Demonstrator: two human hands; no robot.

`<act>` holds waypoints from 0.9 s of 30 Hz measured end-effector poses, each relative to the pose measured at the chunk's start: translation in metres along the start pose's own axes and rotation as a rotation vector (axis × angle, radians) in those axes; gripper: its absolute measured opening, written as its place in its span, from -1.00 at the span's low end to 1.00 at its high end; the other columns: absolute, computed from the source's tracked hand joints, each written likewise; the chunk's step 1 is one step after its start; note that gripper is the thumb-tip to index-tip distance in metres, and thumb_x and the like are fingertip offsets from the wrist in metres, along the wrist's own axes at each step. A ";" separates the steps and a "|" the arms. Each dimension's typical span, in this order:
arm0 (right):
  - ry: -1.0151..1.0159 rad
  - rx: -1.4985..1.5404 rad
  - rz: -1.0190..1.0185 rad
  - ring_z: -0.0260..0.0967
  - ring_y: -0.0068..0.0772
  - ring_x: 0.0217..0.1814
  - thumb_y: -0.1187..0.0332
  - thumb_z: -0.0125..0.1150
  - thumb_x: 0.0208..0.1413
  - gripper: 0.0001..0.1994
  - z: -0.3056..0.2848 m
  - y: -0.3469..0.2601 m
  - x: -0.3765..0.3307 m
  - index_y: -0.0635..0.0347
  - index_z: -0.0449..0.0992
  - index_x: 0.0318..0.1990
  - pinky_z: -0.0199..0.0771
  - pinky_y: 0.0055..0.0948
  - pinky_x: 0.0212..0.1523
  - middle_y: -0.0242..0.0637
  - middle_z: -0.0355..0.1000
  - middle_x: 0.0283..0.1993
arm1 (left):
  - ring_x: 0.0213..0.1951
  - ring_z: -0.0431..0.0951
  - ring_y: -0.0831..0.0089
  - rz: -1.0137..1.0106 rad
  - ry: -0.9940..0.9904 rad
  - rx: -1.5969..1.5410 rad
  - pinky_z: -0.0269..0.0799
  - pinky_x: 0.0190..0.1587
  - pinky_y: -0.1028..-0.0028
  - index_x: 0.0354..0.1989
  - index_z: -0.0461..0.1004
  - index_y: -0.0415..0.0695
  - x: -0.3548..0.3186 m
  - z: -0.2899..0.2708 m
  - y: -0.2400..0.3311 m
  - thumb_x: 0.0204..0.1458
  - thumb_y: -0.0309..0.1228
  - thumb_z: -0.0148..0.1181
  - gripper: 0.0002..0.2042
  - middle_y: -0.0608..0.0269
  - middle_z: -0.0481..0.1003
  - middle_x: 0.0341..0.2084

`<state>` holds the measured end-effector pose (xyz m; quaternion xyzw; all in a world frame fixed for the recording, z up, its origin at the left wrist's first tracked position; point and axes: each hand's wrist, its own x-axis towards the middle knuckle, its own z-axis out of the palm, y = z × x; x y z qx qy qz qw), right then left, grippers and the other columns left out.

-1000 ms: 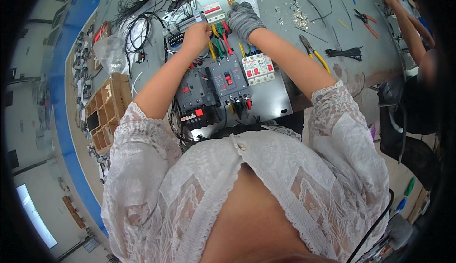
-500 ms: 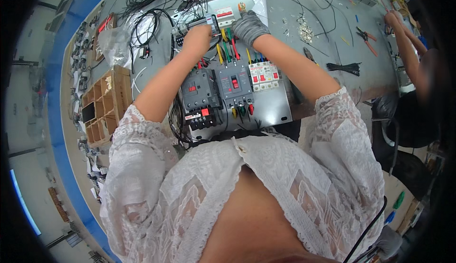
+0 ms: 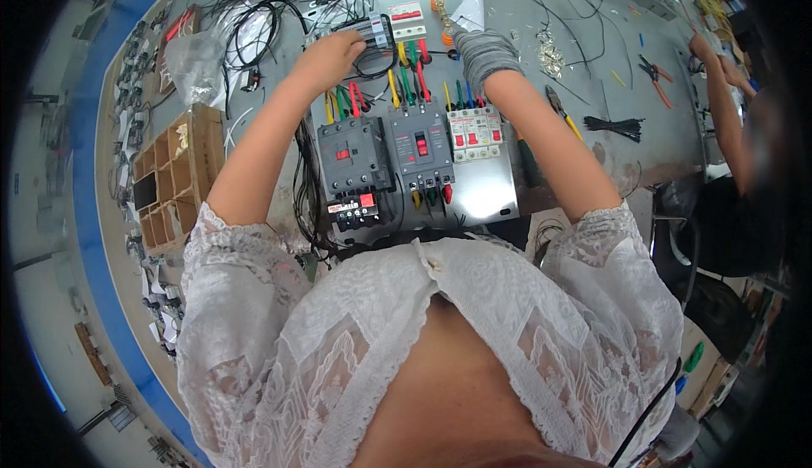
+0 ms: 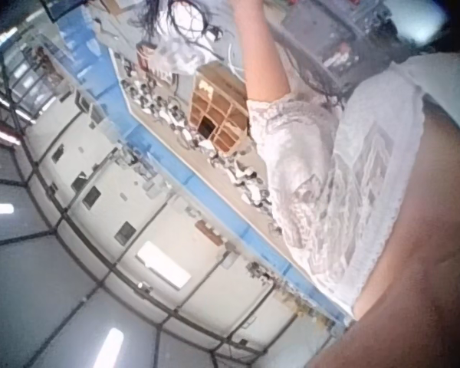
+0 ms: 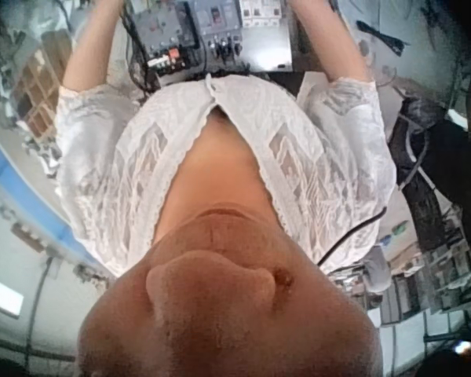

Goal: The person connects colored wires to terminals on an electrical control panel using a screwdriver and pliers. They strip wire ends, insert them into terminal blocks, and tighten connections while working at a bench with various tools and components.

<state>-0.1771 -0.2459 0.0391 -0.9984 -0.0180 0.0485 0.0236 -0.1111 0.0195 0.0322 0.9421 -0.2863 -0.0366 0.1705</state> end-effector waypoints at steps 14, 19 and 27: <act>-0.135 0.000 0.023 0.47 0.02 -0.15 0.43 0.12 0.02 -0.80 -0.009 0.037 -0.018 0.10 0.51 -0.16 0.46 -0.18 -0.09 -0.03 0.51 -0.22 | -0.34 0.57 0.51 -0.300 0.000 -0.709 0.46 -0.29 0.50 -0.08 0.26 -0.24 0.008 0.039 0.012 0.10 -0.49 0.13 -0.74 0.22 0.54 -0.42; -0.070 0.233 0.014 0.44 0.07 -0.22 0.37 0.15 0.02 -0.85 0.020 0.070 -0.016 0.11 0.54 -0.25 0.45 -0.19 -0.15 -0.02 0.50 -0.26 | -0.25 0.59 0.51 -0.314 0.004 -0.819 0.41 -0.21 0.59 -0.08 0.28 -0.25 0.005 0.044 0.004 0.09 -0.58 0.11 -0.75 0.26 0.53 -0.42; 0.279 0.290 -0.019 0.42 0.01 -0.09 0.23 0.19 0.06 -0.75 0.058 0.073 -0.022 0.16 0.50 -0.17 0.41 -0.16 -0.05 -0.01 0.47 -0.14 | -0.36 0.57 0.52 -0.321 0.024 -0.885 0.46 -0.28 0.55 -0.15 0.35 -0.28 0.005 0.044 0.011 0.06 -0.60 0.11 -0.81 0.18 0.56 -0.43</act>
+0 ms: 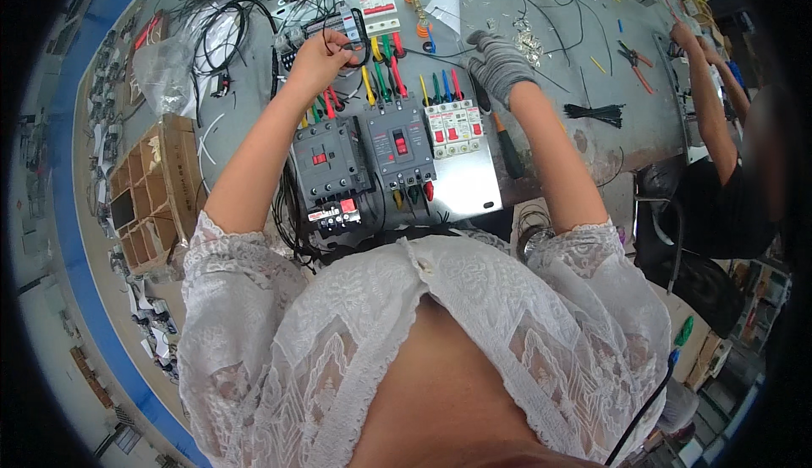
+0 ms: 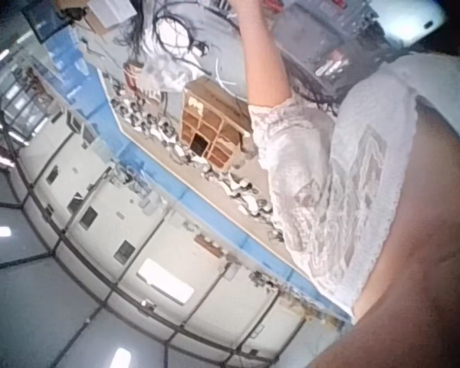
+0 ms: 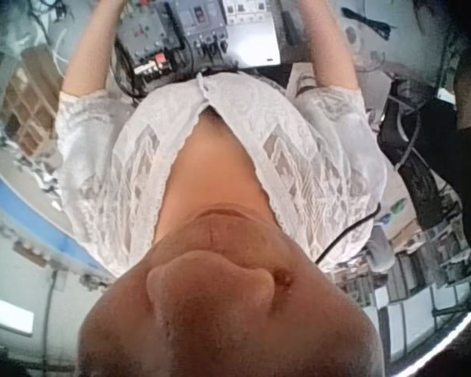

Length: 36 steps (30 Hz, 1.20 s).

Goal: The person connects colored wires to terminals on an electrical control panel using a screwdriver and pliers. They strip wire ends, insert them into terminal blocks, and tighten connections while working at a bench with various tools and components.

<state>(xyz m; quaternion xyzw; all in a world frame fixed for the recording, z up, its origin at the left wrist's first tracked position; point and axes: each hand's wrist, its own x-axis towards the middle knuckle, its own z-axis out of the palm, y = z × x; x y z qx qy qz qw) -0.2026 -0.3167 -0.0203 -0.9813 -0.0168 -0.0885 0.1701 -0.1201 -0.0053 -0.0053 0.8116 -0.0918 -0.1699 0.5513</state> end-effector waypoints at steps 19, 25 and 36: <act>-0.142 -0.004 0.178 0.47 0.05 -0.19 0.17 0.12 0.10 -0.71 -0.032 0.021 -0.028 0.18 0.56 -0.17 0.45 -0.20 -0.14 0.01 0.51 -0.25 | -0.41 0.52 0.51 0.015 0.094 0.225 0.40 -0.26 0.50 -0.07 0.38 -0.23 0.004 -0.003 -0.008 0.01 -0.49 0.19 -0.70 0.22 0.58 -0.46; -0.183 0.087 0.207 0.49 -0.02 -0.16 0.16 0.21 0.08 -0.65 -0.057 0.026 -0.056 0.27 0.55 -0.13 0.45 -0.26 -0.10 0.03 0.52 -0.22 | -0.36 0.56 0.13 0.232 0.138 0.573 0.46 -0.23 0.27 0.04 0.35 -0.10 -0.013 0.003 0.018 -0.02 -0.49 0.19 -0.61 0.11 0.53 -0.42; -0.383 -0.296 0.157 0.48 0.00 -0.12 0.09 0.12 0.12 -0.62 -0.082 -0.009 -0.046 0.18 0.51 -0.04 0.44 -0.16 -0.04 -0.13 0.54 -0.15 | -0.24 0.54 -0.09 0.419 0.135 0.964 0.45 -0.25 0.09 -0.20 0.31 -0.24 -0.013 0.012 0.029 0.04 -0.48 0.11 -0.81 -0.13 0.49 -0.22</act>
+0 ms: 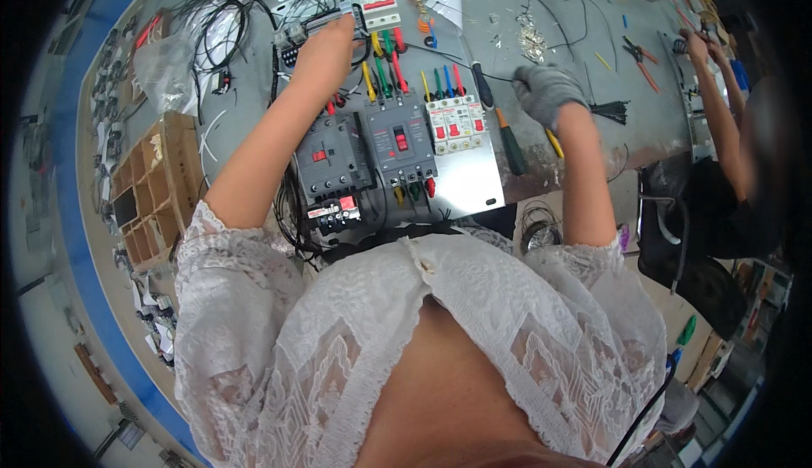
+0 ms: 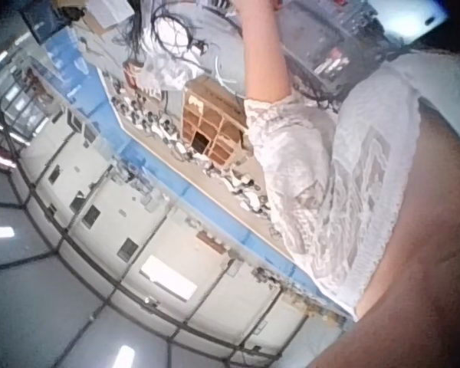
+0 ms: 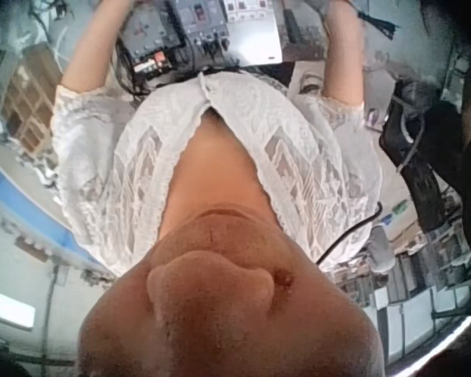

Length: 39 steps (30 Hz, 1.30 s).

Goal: The person connects colored wires to terminals on an electrical control panel using a screwdriver and pliers. They strip wire ends, insert them into terminal blocks, and tighten connections while working at a bench with various tools and components.

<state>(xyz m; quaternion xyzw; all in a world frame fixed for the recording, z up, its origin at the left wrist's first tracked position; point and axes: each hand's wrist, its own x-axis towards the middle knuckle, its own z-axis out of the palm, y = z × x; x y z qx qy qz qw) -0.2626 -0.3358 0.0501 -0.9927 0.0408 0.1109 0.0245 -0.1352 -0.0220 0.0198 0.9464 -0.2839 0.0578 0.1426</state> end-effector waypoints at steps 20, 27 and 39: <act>-0.167 -0.009 -0.128 0.47 0.04 -0.17 0.28 0.18 0.00 -0.77 0.027 -0.064 0.114 0.14 0.52 -0.20 0.47 -0.14 -0.15 -0.02 0.50 -0.23 | -0.34 0.56 0.03 -0.274 -0.152 -0.468 0.44 -0.25 0.21 -0.35 0.50 -0.21 0.017 0.024 -0.022 0.02 -0.41 0.13 -0.87 0.02 0.55 -0.48; 0.082 -0.111 -0.105 0.49 0.03 -0.21 0.39 0.06 0.09 -0.80 -0.019 -0.071 0.075 0.11 0.44 -0.11 0.48 -0.08 -0.21 -0.02 0.51 -0.26 | -0.23 0.54 0.01 -0.088 0.003 -0.026 0.46 -0.21 0.10 -0.18 0.44 -0.18 -0.001 -0.007 0.003 0.01 -0.38 0.19 -0.77 0.03 0.49 -0.25; 0.175 -0.275 -0.179 0.49 0.01 -0.16 0.50 0.05 0.00 -0.65 -0.055 -0.054 0.064 0.11 0.45 0.00 0.51 -0.15 -0.15 -0.05 0.51 -0.20 | -0.27 0.55 0.03 -0.064 -0.018 -0.255 0.44 -0.23 0.19 -0.30 0.47 -0.24 0.010 0.010 -0.006 -0.10 -0.40 0.29 -0.77 -0.01 0.54 -0.38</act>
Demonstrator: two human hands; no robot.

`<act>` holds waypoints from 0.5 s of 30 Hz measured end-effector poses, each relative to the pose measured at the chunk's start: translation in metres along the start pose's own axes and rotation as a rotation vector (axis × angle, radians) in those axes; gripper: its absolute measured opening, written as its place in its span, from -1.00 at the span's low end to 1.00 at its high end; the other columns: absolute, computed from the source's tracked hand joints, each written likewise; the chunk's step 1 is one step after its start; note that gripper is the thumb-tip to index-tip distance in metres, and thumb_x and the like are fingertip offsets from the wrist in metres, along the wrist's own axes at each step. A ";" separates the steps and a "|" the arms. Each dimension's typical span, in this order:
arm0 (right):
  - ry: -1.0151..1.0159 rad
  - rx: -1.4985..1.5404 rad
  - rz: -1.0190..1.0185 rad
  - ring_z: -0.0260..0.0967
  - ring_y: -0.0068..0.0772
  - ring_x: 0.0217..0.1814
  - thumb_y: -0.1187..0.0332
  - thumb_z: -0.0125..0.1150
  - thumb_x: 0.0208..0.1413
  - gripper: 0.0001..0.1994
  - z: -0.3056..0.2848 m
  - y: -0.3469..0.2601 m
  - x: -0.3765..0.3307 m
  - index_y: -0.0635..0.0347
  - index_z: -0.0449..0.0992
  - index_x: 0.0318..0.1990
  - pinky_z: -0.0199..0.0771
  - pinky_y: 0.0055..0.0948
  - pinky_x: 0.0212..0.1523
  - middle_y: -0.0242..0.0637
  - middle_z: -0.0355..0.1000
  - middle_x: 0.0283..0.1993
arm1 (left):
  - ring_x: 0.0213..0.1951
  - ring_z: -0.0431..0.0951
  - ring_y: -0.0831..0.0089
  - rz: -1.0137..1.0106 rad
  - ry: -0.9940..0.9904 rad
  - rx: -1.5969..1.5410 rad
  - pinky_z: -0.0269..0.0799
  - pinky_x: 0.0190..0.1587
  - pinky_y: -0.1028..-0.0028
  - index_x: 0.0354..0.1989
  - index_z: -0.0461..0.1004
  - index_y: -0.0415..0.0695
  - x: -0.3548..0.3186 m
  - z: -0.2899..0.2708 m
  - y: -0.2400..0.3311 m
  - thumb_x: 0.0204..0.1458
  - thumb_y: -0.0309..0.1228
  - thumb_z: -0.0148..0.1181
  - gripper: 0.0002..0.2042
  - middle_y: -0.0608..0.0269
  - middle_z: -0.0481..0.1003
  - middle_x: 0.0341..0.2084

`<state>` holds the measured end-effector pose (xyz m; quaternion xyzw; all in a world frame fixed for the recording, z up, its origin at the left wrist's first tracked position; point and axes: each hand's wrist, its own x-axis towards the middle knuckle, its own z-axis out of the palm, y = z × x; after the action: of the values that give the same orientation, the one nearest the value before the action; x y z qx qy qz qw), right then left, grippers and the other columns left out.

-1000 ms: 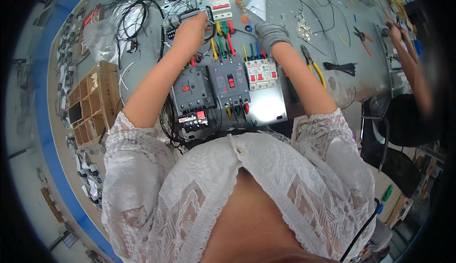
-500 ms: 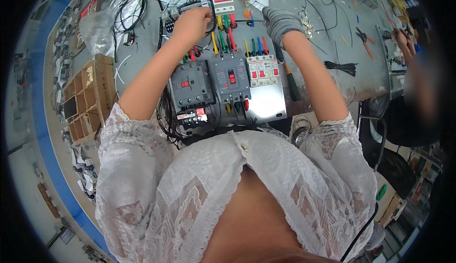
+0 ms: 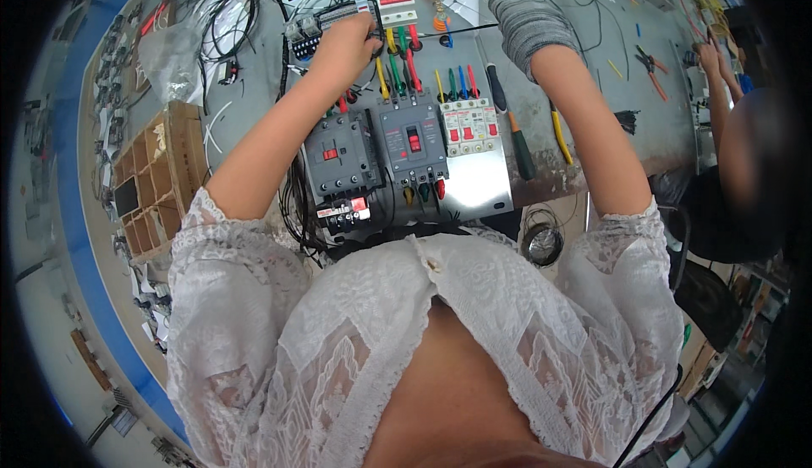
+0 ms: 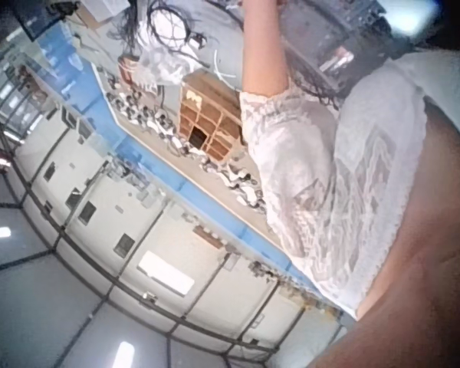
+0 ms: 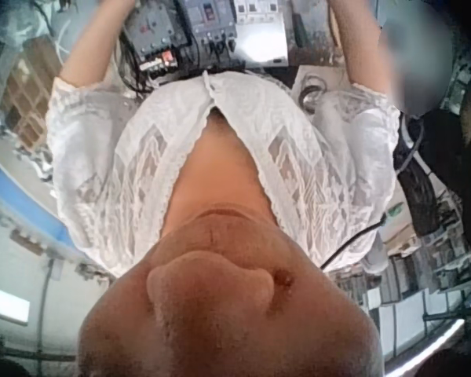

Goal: The person connects colored wires to terminals on an electrical control panel using a screwdriver and pliers. They strip wire ends, insert them into terminal blocks, and tighten connections while working at a bench with various tools and components.

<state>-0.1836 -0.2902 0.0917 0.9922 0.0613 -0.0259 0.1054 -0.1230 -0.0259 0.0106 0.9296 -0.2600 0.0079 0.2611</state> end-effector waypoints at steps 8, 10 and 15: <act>0.138 0.025 0.005 0.48 -0.03 -0.19 0.40 0.01 0.09 -0.70 -0.002 0.021 -0.006 0.07 0.46 -0.01 0.49 -0.12 -0.18 -0.09 0.51 -0.21 | -0.31 0.56 0.07 -0.019 -0.035 -0.094 0.44 -0.25 0.20 -0.33 0.46 -0.24 0.002 0.008 -0.002 -0.08 -0.41 0.27 -0.81 0.00 0.54 -0.46; 0.126 0.035 0.015 0.48 -0.01 -0.19 0.37 0.00 0.12 -0.71 0.007 0.029 -0.008 0.06 0.45 0.01 0.48 -0.11 -0.18 -0.10 0.52 -0.21 | -0.31 0.56 0.05 -0.124 -0.036 -0.124 0.43 -0.26 0.19 -0.35 0.46 -0.23 0.000 0.004 0.000 -0.07 -0.42 0.26 -0.82 0.00 0.54 -0.46; 0.091 0.158 0.004 0.47 0.03 -0.13 0.26 0.05 0.14 -0.65 0.024 0.011 -0.005 0.11 0.37 0.07 0.47 -0.11 -0.12 -0.06 0.50 -0.15 | -0.32 0.55 -0.01 -0.017 -0.052 0.011 0.44 -0.25 0.16 -0.34 0.48 -0.21 0.010 0.015 -0.001 -0.04 -0.42 0.23 -0.85 -0.02 0.54 -0.46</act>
<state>-0.1880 -0.3061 0.0708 0.9977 0.0619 0.0147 0.0242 -0.1161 -0.0373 -0.0016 0.9331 -0.2589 -0.0170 0.2489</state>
